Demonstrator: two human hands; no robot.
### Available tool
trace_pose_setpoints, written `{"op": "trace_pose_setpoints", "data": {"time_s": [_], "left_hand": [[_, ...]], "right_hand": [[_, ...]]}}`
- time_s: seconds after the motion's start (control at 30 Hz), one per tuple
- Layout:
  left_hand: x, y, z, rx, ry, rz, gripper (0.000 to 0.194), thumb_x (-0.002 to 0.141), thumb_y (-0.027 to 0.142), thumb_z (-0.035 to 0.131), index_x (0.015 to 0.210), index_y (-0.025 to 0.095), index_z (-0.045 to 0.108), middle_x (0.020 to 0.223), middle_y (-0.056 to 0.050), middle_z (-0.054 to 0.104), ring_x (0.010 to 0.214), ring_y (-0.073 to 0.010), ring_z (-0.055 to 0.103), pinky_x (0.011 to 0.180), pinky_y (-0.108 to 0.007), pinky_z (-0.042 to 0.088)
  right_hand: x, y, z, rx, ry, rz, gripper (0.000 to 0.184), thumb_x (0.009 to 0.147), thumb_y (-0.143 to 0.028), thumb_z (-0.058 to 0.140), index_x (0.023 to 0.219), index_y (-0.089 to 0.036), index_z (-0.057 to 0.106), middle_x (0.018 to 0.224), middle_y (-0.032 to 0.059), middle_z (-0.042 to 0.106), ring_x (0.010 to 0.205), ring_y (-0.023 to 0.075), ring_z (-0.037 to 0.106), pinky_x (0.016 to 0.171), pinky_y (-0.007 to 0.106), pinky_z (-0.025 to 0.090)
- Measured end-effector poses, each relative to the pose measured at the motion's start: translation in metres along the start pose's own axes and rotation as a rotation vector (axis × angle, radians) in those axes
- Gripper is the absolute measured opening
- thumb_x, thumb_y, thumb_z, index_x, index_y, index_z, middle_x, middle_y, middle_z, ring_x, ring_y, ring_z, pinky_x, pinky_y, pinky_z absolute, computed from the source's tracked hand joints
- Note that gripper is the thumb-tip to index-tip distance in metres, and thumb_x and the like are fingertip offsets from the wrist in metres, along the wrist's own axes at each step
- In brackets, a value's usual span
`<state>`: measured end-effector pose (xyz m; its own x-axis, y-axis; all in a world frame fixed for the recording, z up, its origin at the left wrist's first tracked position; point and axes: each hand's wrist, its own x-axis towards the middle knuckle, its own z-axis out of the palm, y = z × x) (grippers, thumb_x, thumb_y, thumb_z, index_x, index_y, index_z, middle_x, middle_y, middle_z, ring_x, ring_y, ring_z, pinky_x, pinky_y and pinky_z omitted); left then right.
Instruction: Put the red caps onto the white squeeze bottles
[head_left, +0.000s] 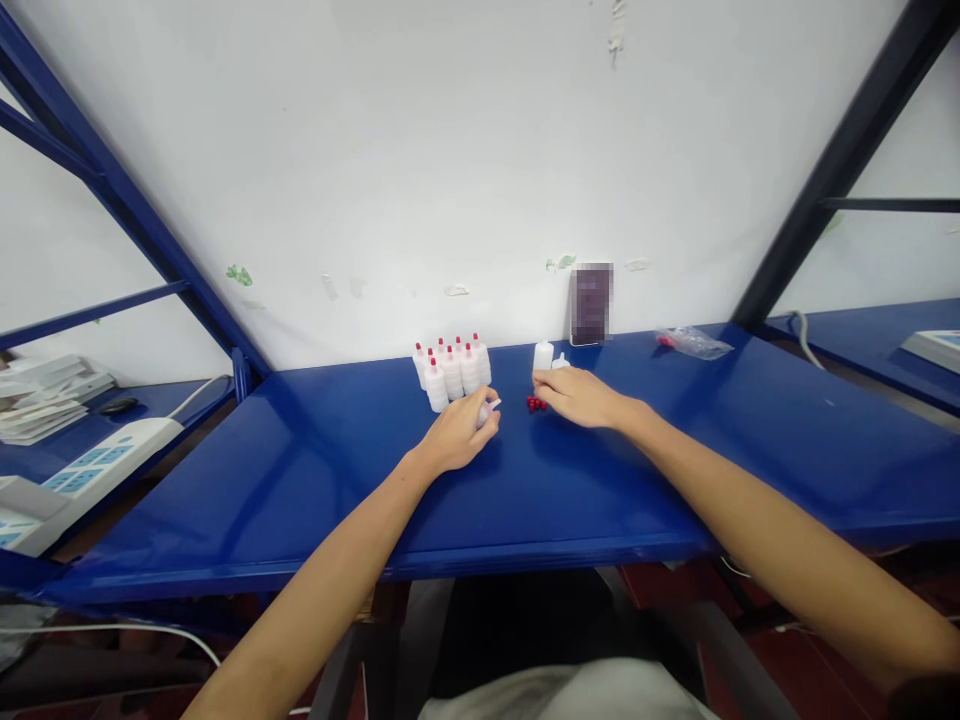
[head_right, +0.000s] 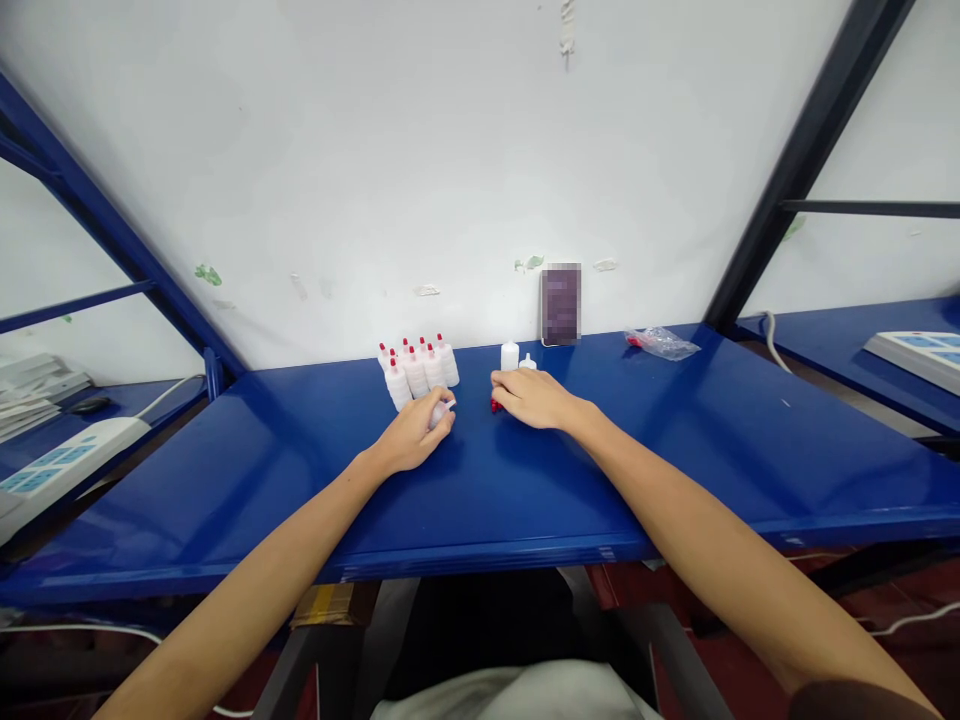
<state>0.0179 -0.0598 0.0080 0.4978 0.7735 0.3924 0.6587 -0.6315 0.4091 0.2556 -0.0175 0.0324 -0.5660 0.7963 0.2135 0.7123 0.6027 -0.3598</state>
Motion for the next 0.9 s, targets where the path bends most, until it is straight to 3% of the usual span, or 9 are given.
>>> {"op": "trace_pose_setpoints", "data": {"time_s": [0.17, 0.4, 0.53, 0.6, 0.77, 0.83, 0.9], "left_hand": [[-0.001, -0.004, 0.001, -0.015, -0.021, -0.007, 0.014, 0.093, 0.027, 0.039, 0.098, 0.019, 0.050, 0.078, -0.001, 0.057, 0.070, -0.0175, 0.053, 0.068, -0.031, 0.038], [-0.001, -0.006, -0.001, -0.028, -0.035, -0.006, 0.012, 0.091, 0.024, 0.042, 0.099, 0.019, 0.049, 0.083, -0.002, 0.059, 0.075, -0.0183, 0.055, 0.072, -0.032, 0.040], [0.001, -0.002, 0.001, -0.048, -0.045, 0.030, 0.017, 0.093, 0.030, 0.043, 0.104, 0.018, 0.051, 0.094, -0.005, 0.062, 0.084, -0.0197, 0.057, 0.080, -0.034, 0.042], [0.001, 0.000, 0.003, -0.057, -0.055, 0.049, 0.021, 0.095, 0.033, 0.043, 0.107, 0.018, 0.052, 0.098, -0.006, 0.063, 0.086, -0.0196, 0.057, 0.082, -0.034, 0.044], [0.000, 0.000, 0.006, -0.118, -0.069, 0.086, 0.026, 0.097, 0.037, 0.043, 0.111, 0.018, 0.055, 0.101, -0.007, 0.064, 0.087, -0.0183, 0.059, 0.082, -0.032, 0.046], [0.000, 0.000, 0.006, -0.134, -0.055, 0.058, 0.038, 0.096, 0.040, 0.046, 0.128, 0.020, 0.049, 0.106, -0.007, 0.064, 0.091, -0.0196, 0.061, 0.085, -0.032, 0.047], [0.000, -0.001, 0.005, -0.126, -0.040, 0.006, 0.052, 0.095, 0.044, 0.048, 0.141, 0.021, 0.038, 0.105, -0.007, 0.065, 0.091, -0.0206, 0.063, 0.086, -0.033, 0.048]], "right_hand": [[0.000, 0.021, 0.002, -0.217, -0.162, 0.137, 0.023, 0.092, -0.034, 0.042, 0.080, -0.020, 0.056, 0.085, 0.0078, 0.067, 0.074, 0.0214, 0.059, 0.059, 0.029, 0.033], [0.002, 0.021, 0.005, -0.212, -0.190, 0.110, 0.023, 0.091, -0.034, 0.044, 0.085, -0.021, 0.061, 0.088, 0.0075, 0.069, 0.077, 0.0222, 0.062, 0.061, 0.029, 0.035], [-0.001, 0.006, 0.001, -0.327, 0.065, 0.157, 0.030, 0.096, -0.032, 0.036, 0.089, -0.019, 0.063, 0.091, 0.0110, 0.070, 0.079, 0.0239, 0.063, 0.062, 0.030, 0.033], [-0.003, -0.007, 0.004, -0.282, 0.168, 0.090, 0.031, 0.098, -0.036, 0.035, 0.092, -0.020, 0.061, 0.086, 0.0090, 0.070, 0.076, 0.0227, 0.062, 0.063, 0.030, 0.033], [-0.003, -0.030, 0.021, 0.023, 0.093, -0.220, 0.030, 0.098, -0.042, 0.039, 0.087, -0.020, 0.056, 0.081, 0.0034, 0.066, 0.068, 0.0167, 0.056, 0.062, 0.026, 0.033], [0.000, -0.026, 0.023, 0.105, 0.156, -0.202, 0.027, 0.097, -0.038, 0.039, 0.086, -0.020, 0.055, 0.076, 0.0019, 0.063, 0.065, 0.0157, 0.054, 0.062, 0.026, 0.034], [0.003, -0.012, 0.019, 0.134, 0.327, -0.076, 0.024, 0.096, -0.034, 0.039, 0.084, -0.020, 0.055, 0.071, 0.0012, 0.061, 0.064, 0.0160, 0.053, 0.062, 0.027, 0.035]]}}
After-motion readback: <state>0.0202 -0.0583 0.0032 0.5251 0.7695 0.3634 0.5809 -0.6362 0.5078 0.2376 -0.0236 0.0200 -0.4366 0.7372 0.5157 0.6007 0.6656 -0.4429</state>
